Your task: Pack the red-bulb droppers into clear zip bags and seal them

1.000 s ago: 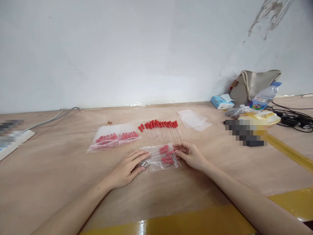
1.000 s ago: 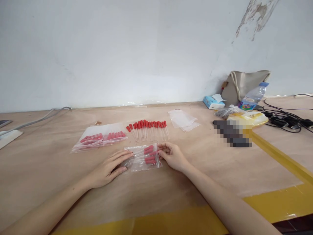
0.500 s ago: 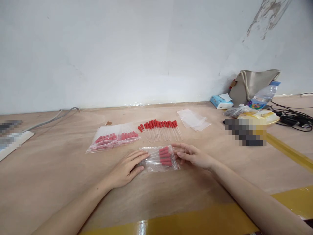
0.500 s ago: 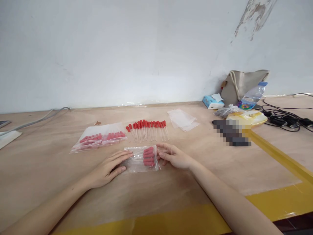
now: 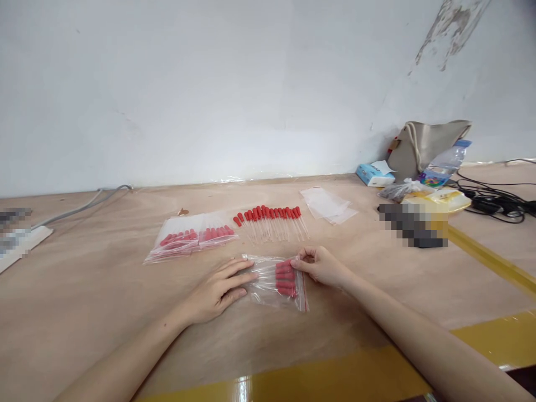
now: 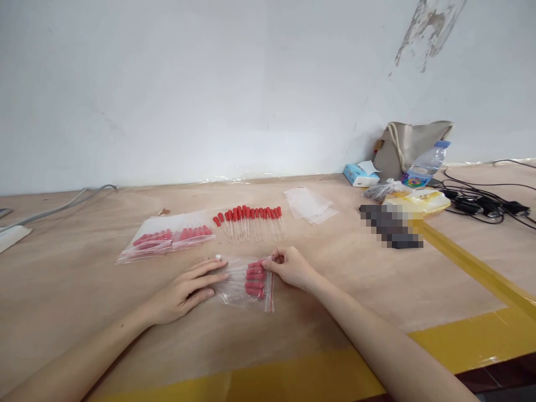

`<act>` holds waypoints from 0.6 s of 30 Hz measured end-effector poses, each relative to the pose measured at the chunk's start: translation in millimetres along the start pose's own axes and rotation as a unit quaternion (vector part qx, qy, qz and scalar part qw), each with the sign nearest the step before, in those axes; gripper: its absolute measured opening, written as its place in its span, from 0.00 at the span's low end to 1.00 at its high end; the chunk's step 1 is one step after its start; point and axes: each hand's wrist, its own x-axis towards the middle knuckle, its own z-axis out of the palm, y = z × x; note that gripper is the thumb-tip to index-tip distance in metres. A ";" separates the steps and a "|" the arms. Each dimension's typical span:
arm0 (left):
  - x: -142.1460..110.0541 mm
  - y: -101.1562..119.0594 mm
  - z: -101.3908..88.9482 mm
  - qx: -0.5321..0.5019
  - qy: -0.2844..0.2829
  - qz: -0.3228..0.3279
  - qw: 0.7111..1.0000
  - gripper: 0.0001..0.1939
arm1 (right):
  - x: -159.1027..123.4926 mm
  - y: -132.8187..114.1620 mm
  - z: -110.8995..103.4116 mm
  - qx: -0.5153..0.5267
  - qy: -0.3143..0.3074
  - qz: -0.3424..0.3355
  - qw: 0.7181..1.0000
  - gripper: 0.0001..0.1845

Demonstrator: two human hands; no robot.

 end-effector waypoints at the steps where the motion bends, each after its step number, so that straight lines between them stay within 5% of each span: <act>1: -0.2 0.7 -0.5 -0.007 0.003 -0.012 1.000 0.20 | -1.1 0.1 -0.8 0.020 -0.007 -0.007 1.000 0.16; 7: -1.9 3.3 -1.7 -0.032 0.009 -0.063 0.997 0.23 | -9.5 -3.5 -13.1 0.295 -0.057 -0.010 0.954 0.14; 13: -4.3 4.0 -2.1 -0.117 0.049 -0.086 0.988 0.23 | -4.8 -3.3 -25.9 0.447 0.000 -0.013 0.895 0.06; 16: 0.2 7.6 -3.6 -0.288 0.073 -0.110 0.948 0.27 | -3.4 -2.8 -19.9 0.470 -0.023 -0.017 0.882 0.05; 18: 8.4 14.0 -2.8 -0.433 0.065 -0.114 0.892 0.28 | -4.6 -2.4 -11.2 0.469 -0.060 -0.016 0.881 0.07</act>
